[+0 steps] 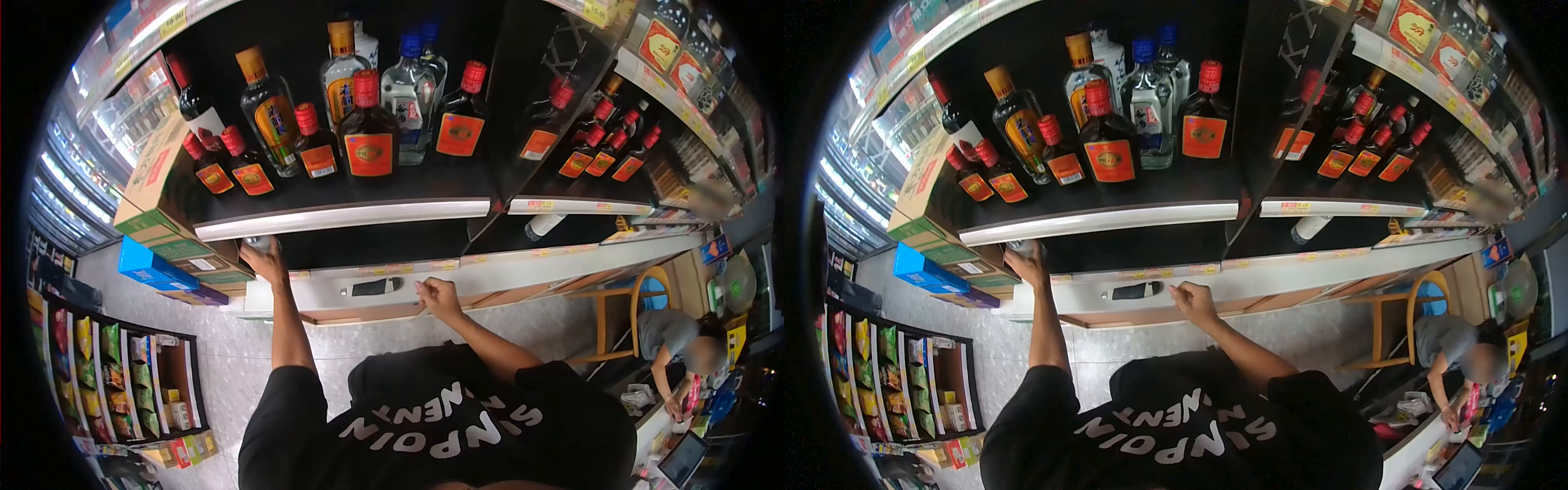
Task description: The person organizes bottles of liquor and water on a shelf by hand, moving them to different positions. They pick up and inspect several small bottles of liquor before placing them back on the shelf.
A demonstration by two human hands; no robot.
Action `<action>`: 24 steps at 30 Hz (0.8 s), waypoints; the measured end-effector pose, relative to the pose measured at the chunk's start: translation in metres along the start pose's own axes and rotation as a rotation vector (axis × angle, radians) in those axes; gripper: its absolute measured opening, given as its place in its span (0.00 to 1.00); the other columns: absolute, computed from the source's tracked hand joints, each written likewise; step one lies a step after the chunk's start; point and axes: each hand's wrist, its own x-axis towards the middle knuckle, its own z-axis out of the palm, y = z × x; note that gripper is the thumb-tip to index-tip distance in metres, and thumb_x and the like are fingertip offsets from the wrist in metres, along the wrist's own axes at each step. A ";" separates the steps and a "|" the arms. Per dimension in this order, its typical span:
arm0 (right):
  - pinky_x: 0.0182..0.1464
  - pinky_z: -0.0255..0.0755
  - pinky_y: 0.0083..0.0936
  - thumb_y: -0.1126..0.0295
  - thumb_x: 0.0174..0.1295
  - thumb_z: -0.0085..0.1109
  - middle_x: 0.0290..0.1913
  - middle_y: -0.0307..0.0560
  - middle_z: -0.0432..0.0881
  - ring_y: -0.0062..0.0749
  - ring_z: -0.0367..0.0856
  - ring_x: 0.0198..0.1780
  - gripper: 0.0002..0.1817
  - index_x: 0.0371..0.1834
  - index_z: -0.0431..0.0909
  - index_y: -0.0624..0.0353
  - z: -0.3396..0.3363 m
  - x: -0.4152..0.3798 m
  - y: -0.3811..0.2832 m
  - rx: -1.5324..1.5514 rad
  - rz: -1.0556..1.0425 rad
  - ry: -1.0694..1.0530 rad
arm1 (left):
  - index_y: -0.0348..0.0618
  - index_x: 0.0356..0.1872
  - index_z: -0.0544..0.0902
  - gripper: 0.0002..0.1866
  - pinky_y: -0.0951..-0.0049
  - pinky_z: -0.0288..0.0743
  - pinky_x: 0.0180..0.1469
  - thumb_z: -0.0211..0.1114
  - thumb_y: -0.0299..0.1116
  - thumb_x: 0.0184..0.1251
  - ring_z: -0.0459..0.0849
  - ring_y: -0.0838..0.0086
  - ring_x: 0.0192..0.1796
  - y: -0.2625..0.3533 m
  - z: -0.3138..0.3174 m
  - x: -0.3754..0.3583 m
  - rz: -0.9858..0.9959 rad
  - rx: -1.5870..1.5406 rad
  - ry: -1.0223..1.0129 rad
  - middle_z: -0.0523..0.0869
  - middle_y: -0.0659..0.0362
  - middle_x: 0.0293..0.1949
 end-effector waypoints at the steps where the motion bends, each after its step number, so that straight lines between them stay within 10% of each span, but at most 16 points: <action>1: 0.27 0.70 0.17 0.64 0.73 0.61 0.20 0.39 0.80 0.16 0.79 0.24 0.19 0.26 0.79 0.66 -0.003 0.000 -0.002 -0.006 0.000 0.004 | 0.28 0.63 0.70 0.38 0.52 0.70 0.63 0.77 0.43 0.59 0.75 0.42 0.60 0.004 -0.008 -0.005 -0.024 -0.109 -0.061 0.74 0.38 0.57; 9: 0.30 0.76 0.18 0.67 0.58 0.77 0.28 0.39 0.85 0.22 0.84 0.29 0.13 0.36 0.82 0.63 -0.003 -0.002 -0.020 -0.198 -0.192 0.045 | 0.35 0.68 0.69 0.37 0.54 0.69 0.71 0.76 0.20 0.55 0.75 0.47 0.67 0.072 -0.069 -0.056 0.376 -0.220 -0.105 0.75 0.42 0.67; 15: 0.51 0.82 0.29 0.69 0.49 0.79 0.72 0.52 0.69 0.35 0.81 0.55 0.50 0.77 0.61 0.54 -0.005 -0.012 -0.065 -0.144 -0.263 -0.102 | 0.33 0.66 0.71 0.37 0.58 0.73 0.68 0.79 0.23 0.54 0.79 0.52 0.64 0.192 -0.110 -0.138 0.487 -0.521 -0.355 0.78 0.43 0.64; 20: 0.53 0.82 0.33 0.69 0.49 0.79 0.70 0.56 0.72 0.44 0.78 0.66 0.46 0.74 0.64 0.60 -0.058 -0.028 -0.077 -0.391 -0.281 0.079 | 0.33 0.68 0.72 0.36 0.56 0.67 0.70 0.75 0.26 0.56 0.77 0.49 0.66 0.259 -0.111 -0.198 0.182 -0.866 -0.916 0.79 0.43 0.64; 24: 0.54 0.81 0.39 0.64 0.44 0.83 0.54 0.55 0.85 0.53 0.85 0.55 0.37 0.60 0.78 0.59 -0.116 -0.058 -0.046 -0.281 -0.184 0.262 | 0.35 0.69 0.72 0.39 0.58 0.70 0.70 0.79 0.29 0.55 0.77 0.51 0.68 0.309 -0.086 -0.223 0.403 -0.845 -1.158 0.78 0.43 0.66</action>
